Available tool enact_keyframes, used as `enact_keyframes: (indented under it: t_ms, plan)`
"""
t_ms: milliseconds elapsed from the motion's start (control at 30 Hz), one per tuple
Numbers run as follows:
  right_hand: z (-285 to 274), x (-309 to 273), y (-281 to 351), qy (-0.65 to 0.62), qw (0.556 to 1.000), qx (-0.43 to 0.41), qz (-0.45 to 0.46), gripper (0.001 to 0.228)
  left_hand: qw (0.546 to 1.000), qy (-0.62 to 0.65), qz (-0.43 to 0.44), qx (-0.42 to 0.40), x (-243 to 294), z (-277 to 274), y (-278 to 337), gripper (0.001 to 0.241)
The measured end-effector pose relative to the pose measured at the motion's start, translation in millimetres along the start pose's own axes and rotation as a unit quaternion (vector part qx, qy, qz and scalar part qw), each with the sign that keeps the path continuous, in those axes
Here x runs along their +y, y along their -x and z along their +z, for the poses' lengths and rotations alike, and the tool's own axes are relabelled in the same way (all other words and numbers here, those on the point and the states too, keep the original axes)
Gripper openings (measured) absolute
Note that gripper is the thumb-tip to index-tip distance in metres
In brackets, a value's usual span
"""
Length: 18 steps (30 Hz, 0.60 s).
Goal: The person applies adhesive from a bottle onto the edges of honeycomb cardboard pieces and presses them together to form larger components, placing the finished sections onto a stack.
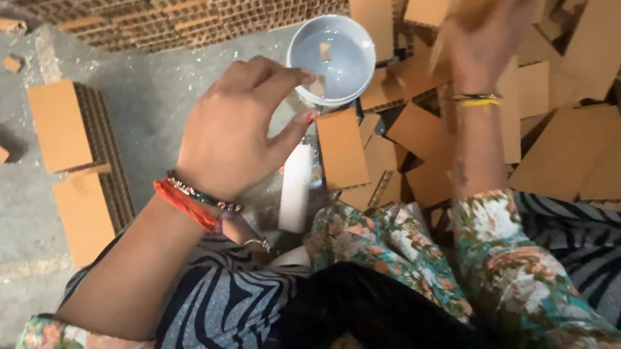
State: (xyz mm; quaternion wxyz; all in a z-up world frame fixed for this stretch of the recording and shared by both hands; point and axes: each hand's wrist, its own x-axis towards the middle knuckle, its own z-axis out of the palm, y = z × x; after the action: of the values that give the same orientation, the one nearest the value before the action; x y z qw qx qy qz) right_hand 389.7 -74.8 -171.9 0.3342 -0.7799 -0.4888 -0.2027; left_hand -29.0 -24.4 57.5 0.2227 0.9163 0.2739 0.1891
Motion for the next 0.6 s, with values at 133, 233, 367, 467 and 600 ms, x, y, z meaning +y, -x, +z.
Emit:
enact_keyframes:
  t_ms: [133,233,367,467,600]
  plan:
    - [-59,-81,-22,-0.468,0.879,-0.082,-0.027,0.076,1.000,0.025,0.001,-0.007,-5,2,9,0.080]
    - [-98,-166,-3,-0.607,0.773,-0.184,-0.023,0.083,0.996,0.083,0.006,-0.033,-1,6,9,0.118]
    - [-75,-239,24,-0.798,0.565,-0.209,-0.028,0.091,0.981,0.121,-0.106,-0.110,-4,8,4,0.133]
    - [-9,-224,55,-0.732,0.518,-0.425,0.124,0.098,0.984,0.113,-0.138,-0.016,-28,-5,12,0.129]
    - [57,-202,164,-0.226,0.759,-0.434,-0.429,0.047,0.989,0.054,-0.074,0.116,-49,-32,31,0.117]
